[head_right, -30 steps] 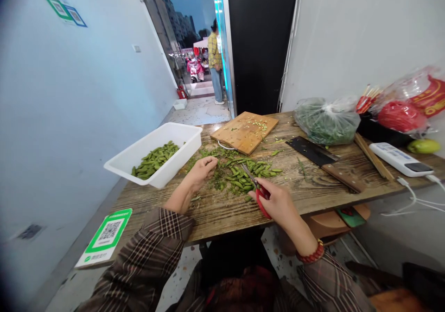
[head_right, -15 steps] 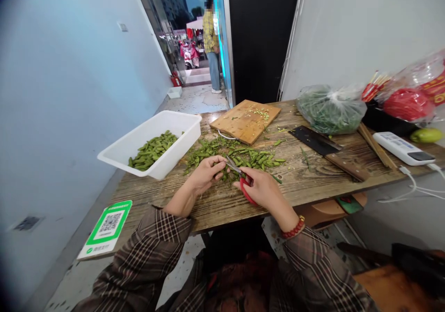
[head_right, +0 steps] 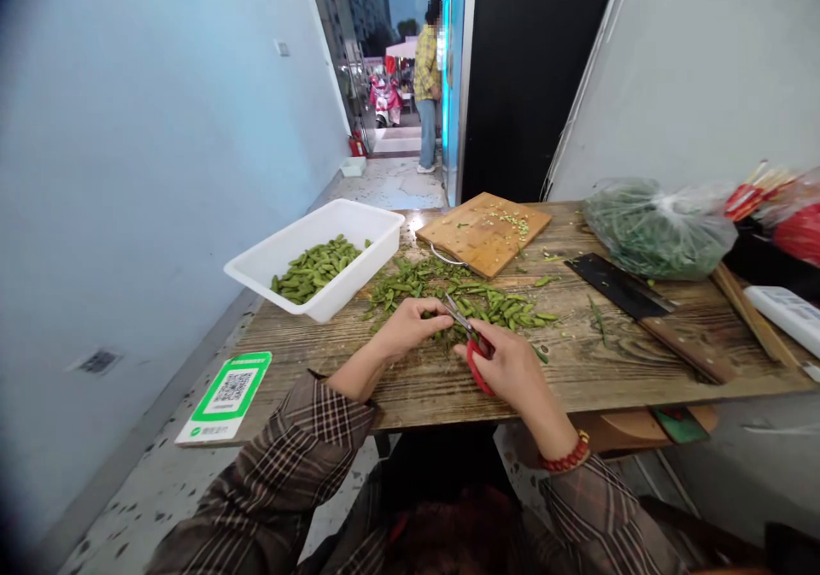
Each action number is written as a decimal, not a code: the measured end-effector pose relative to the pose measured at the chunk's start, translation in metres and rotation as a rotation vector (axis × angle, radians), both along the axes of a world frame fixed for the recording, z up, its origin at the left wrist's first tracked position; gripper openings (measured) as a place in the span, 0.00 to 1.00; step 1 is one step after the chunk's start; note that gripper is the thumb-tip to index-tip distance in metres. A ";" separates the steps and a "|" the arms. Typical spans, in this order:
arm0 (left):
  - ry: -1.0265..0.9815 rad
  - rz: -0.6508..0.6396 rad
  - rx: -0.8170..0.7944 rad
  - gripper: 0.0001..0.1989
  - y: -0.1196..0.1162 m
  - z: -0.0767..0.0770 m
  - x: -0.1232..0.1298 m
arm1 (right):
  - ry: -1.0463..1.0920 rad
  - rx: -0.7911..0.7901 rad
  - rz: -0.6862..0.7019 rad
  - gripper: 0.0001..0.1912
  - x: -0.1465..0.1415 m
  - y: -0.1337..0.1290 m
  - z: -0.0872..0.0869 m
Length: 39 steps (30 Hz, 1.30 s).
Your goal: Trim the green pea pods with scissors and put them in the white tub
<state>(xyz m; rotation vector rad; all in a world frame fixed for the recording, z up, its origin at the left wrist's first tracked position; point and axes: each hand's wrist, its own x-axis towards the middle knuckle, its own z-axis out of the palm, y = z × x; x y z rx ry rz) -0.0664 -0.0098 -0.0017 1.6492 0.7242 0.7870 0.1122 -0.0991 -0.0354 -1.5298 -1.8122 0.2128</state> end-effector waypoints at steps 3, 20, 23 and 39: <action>-0.013 -0.013 -0.012 0.11 0.001 -0.002 0.000 | 0.002 -0.011 0.018 0.21 0.000 0.000 0.001; -0.002 -0.018 -0.101 0.11 0.000 -0.002 -0.001 | 0.033 -0.090 0.062 0.20 0.002 0.003 -0.004; -0.012 0.034 -0.238 0.12 -0.001 -0.001 -0.001 | 0.069 -0.081 -0.030 0.22 0.003 0.002 -0.009; -0.377 -0.051 -0.467 0.16 0.003 0.000 -0.002 | 0.049 -0.044 -0.032 0.22 -0.003 -0.001 0.006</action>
